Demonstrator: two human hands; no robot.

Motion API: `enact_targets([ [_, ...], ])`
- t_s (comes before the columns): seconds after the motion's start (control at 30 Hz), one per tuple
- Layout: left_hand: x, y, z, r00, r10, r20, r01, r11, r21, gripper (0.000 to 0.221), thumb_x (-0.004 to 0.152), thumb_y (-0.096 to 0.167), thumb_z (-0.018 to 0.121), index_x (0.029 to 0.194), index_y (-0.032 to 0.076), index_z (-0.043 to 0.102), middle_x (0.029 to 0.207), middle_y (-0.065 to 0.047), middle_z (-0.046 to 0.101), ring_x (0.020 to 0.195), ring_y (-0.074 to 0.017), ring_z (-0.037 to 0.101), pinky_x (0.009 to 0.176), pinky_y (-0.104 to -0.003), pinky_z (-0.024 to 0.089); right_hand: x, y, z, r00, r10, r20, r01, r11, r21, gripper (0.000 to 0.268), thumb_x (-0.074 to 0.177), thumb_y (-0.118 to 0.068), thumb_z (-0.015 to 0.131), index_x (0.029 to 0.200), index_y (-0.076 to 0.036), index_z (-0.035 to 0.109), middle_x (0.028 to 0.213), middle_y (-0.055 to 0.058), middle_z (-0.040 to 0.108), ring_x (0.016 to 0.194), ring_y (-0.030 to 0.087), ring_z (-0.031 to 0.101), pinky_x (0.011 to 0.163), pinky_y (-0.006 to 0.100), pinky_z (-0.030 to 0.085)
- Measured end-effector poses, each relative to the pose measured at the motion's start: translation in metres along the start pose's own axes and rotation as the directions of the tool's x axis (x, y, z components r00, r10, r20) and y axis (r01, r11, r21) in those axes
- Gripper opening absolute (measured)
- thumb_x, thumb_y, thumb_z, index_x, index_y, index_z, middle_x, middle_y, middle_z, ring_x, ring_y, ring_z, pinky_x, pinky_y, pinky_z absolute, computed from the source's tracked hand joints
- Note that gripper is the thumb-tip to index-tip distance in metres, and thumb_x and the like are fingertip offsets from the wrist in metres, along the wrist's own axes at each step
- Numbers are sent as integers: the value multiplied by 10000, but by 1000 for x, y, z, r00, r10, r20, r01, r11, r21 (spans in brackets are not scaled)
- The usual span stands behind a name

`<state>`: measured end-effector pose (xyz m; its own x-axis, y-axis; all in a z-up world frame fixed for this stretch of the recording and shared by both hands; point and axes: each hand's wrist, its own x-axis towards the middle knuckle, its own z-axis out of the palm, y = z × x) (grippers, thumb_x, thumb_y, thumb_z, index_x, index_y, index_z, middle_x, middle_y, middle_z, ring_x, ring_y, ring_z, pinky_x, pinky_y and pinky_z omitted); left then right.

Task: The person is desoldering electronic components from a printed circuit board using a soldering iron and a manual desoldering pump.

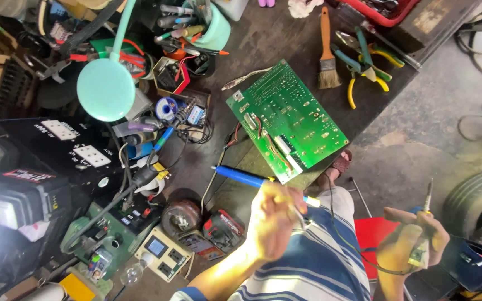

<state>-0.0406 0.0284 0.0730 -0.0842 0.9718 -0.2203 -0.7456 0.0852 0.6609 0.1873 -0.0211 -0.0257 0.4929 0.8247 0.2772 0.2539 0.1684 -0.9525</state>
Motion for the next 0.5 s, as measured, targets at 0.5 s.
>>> enact_targets([
  [0.5, -33, 3, -88, 945, -80, -318, 62, 996, -67, 283, 802, -37, 717, 1023, 60, 569, 819, -117, 610, 735, -194, 573, 691, -287, 464, -21, 77, -8, 971, -101, -218, 78, 991, -111, 473, 1126, -382, 712, 1101, 62, 550, 903, 262, 560, 759, 349, 544, 710, 478, 448],
])
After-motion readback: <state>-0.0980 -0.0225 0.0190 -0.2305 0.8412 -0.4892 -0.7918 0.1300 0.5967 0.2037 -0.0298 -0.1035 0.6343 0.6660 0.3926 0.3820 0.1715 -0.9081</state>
